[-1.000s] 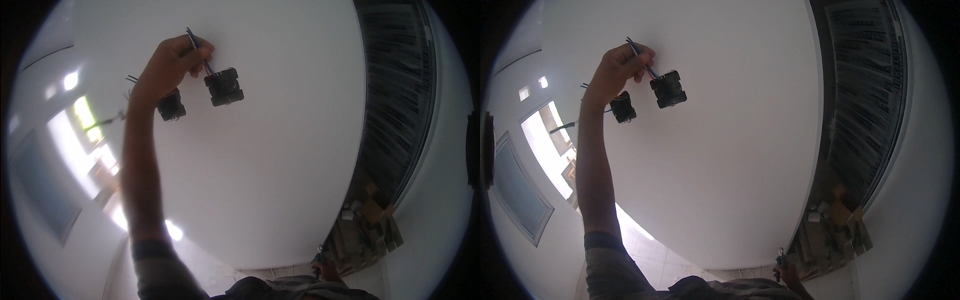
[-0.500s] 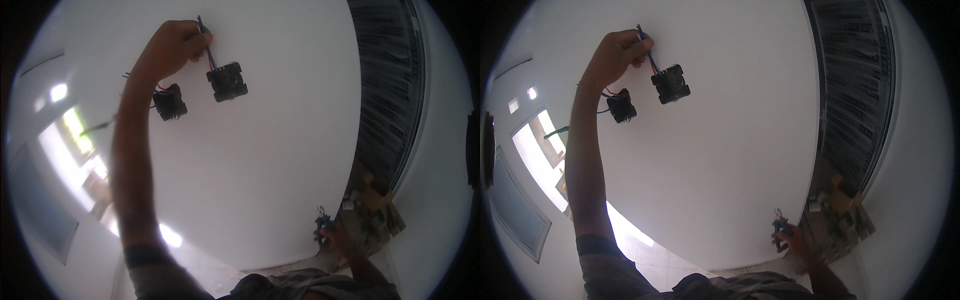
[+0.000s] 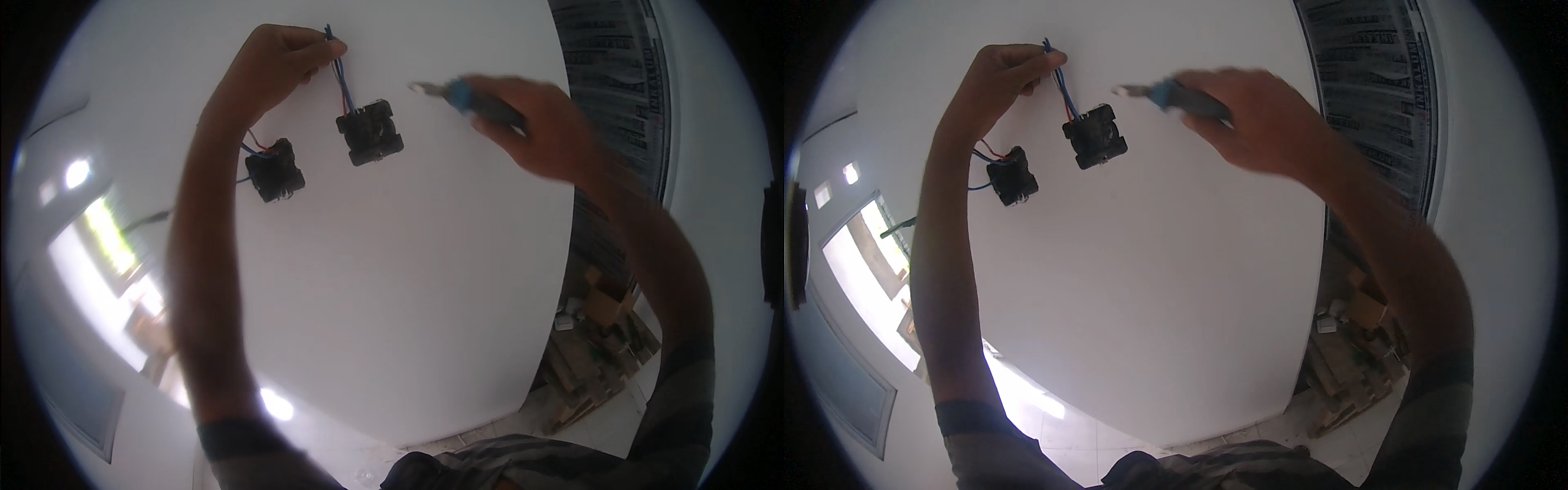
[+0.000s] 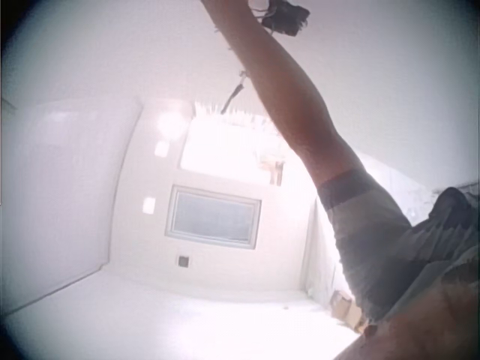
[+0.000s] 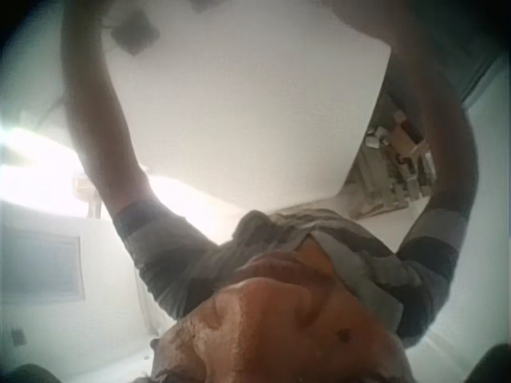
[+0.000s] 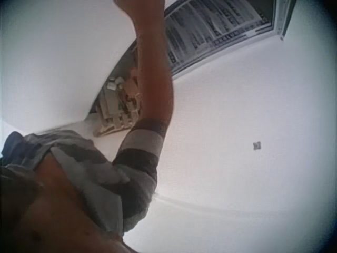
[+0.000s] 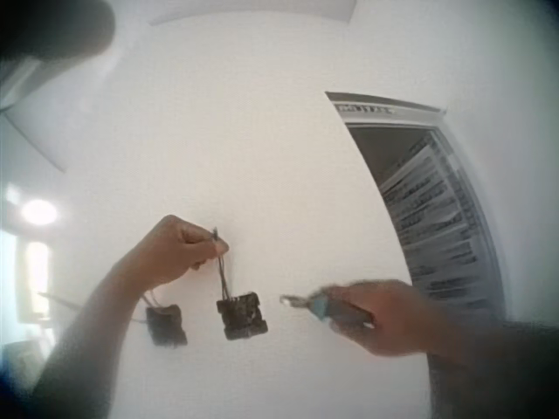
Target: The person installs two electrical outlet boxes into a wall. They wrap the wire connections with electrical tape, then use pliers to strip the wire ends and connect them to the terminals on the outlet boxes.
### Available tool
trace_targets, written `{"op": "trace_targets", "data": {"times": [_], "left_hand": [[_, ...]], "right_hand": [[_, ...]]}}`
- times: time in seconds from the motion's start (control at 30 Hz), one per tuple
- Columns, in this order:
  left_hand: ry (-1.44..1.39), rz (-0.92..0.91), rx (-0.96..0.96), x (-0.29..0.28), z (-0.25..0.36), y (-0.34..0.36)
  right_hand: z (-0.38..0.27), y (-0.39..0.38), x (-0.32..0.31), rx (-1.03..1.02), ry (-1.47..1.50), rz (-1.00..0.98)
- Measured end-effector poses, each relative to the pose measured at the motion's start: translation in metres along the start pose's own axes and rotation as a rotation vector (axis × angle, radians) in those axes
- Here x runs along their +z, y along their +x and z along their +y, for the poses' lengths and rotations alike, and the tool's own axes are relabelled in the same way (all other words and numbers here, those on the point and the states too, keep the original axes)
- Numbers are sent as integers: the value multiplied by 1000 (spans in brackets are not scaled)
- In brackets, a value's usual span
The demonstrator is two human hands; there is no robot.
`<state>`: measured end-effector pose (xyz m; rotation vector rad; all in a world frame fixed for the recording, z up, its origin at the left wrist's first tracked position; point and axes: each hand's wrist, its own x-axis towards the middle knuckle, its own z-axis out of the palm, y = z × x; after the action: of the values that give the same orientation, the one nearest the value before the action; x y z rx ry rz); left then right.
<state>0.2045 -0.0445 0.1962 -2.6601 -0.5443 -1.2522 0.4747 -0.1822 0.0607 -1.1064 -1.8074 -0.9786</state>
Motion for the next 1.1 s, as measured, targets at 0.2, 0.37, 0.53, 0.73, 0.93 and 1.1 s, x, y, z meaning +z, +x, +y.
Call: {"op": "trace_targets", "data": {"times": [0.2,0.37,0.53,0.73,0.93,1.1], "left_hand": [[33,19,19,-2,-5,-1],[-17,5,47,-3,-11,-1],[-20,-3,57,-1,-6,-2],[9,-18,85,-3,-4,-1],[69,9,104,-1,-6,0],[93,32,95,1,-12,-2]], "right_hand": [[-11,66,18,-3,-431,-32],[-21,80,13,72,-417,-133],[-27,85,12,67,-404,-145],[-30,93,17,78,-449,-176],[-17,95,22,14,-511,-177],[-49,108,-2,178,-527,-436]]}}
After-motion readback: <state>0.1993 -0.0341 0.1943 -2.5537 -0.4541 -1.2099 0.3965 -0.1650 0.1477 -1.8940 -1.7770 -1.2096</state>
